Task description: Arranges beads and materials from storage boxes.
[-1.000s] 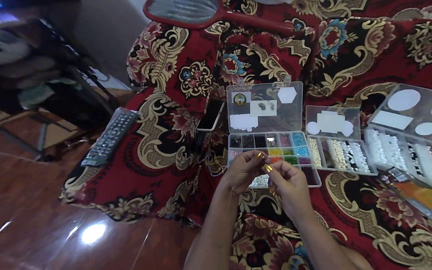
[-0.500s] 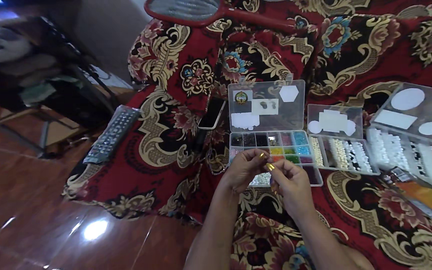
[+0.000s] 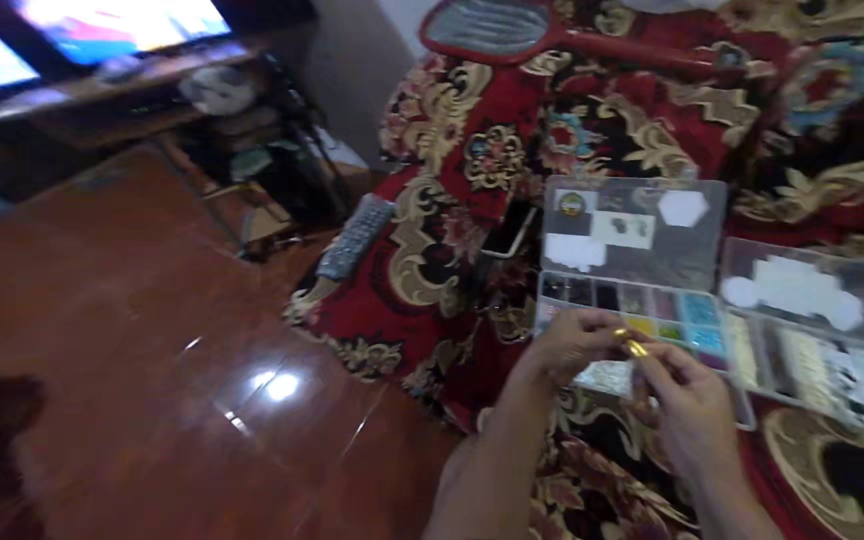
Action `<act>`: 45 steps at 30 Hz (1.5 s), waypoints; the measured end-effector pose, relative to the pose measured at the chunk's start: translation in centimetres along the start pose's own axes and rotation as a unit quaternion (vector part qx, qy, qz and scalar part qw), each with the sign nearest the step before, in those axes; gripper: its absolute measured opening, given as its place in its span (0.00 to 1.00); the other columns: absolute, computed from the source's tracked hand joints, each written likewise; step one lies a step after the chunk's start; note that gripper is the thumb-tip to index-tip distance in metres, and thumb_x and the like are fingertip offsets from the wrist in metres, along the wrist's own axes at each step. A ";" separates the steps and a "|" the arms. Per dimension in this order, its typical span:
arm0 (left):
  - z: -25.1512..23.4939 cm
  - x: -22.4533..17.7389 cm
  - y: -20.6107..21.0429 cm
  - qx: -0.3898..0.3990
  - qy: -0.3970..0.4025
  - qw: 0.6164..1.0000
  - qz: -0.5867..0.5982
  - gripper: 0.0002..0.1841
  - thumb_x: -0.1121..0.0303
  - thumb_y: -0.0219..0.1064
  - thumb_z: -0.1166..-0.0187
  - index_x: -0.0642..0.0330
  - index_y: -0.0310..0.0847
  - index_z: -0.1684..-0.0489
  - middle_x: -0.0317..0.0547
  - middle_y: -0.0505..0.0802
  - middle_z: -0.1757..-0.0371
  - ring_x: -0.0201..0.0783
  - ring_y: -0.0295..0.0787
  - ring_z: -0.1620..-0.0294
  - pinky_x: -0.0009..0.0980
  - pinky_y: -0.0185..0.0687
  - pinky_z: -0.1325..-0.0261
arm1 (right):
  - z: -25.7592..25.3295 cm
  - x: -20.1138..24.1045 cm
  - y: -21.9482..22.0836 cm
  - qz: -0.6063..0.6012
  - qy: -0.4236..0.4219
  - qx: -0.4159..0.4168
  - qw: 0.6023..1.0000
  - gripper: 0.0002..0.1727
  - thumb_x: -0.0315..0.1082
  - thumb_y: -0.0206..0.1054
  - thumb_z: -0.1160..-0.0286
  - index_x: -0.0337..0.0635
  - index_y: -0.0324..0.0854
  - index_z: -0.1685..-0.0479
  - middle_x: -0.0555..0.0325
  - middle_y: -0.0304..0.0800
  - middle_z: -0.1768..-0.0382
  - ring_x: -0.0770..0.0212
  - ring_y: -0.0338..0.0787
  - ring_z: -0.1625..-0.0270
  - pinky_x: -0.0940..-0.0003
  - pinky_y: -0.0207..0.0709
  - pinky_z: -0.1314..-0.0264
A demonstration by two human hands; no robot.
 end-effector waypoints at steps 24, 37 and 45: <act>-0.1 -0.2 0.3 0.008 0.045 0.999 0.011 0.07 0.81 0.57 0.17 0.68 0.83 0.57 0.40 0.92 0.57 0.30 0.90 0.57 0.31 0.87 0.44 | -0.3 0.3 -0.3 -0.053 0.033 0.019 0.998 0.10 0.24 0.57 0.19 0.45 0.82 0.64 0.78 0.84 0.83 0.81 0.81 0.83 0.86 0.78 0.79; -0.2 -0.2 0.2 -0.004 0.033 0.999 0.009 0.07 0.80 0.57 0.15 0.68 0.83 0.57 0.40 0.92 0.58 0.29 0.89 0.59 0.31 0.87 0.46 | -0.3 0.3 -0.2 -0.049 0.028 0.022 0.998 0.10 0.24 0.58 0.20 0.45 0.83 0.64 0.78 0.84 0.82 0.81 0.81 0.82 0.85 0.79 0.77; -0.1 -0.2 0.2 0.000 0.036 0.999 0.012 0.08 0.80 0.57 0.16 0.67 0.83 0.57 0.39 0.93 0.57 0.29 0.90 0.57 0.30 0.87 0.44 | -0.2 0.3 -0.3 -0.047 0.032 0.029 0.998 0.09 0.23 0.59 0.21 0.43 0.83 0.65 0.76 0.84 0.82 0.80 0.82 0.82 0.84 0.80 0.76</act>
Point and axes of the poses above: each hand's wrist, its own z-axis away from the middle knuckle, its own y-axis out of the palm, x = y × z, the point moved 3 cm from there along -z, towards the middle knuckle
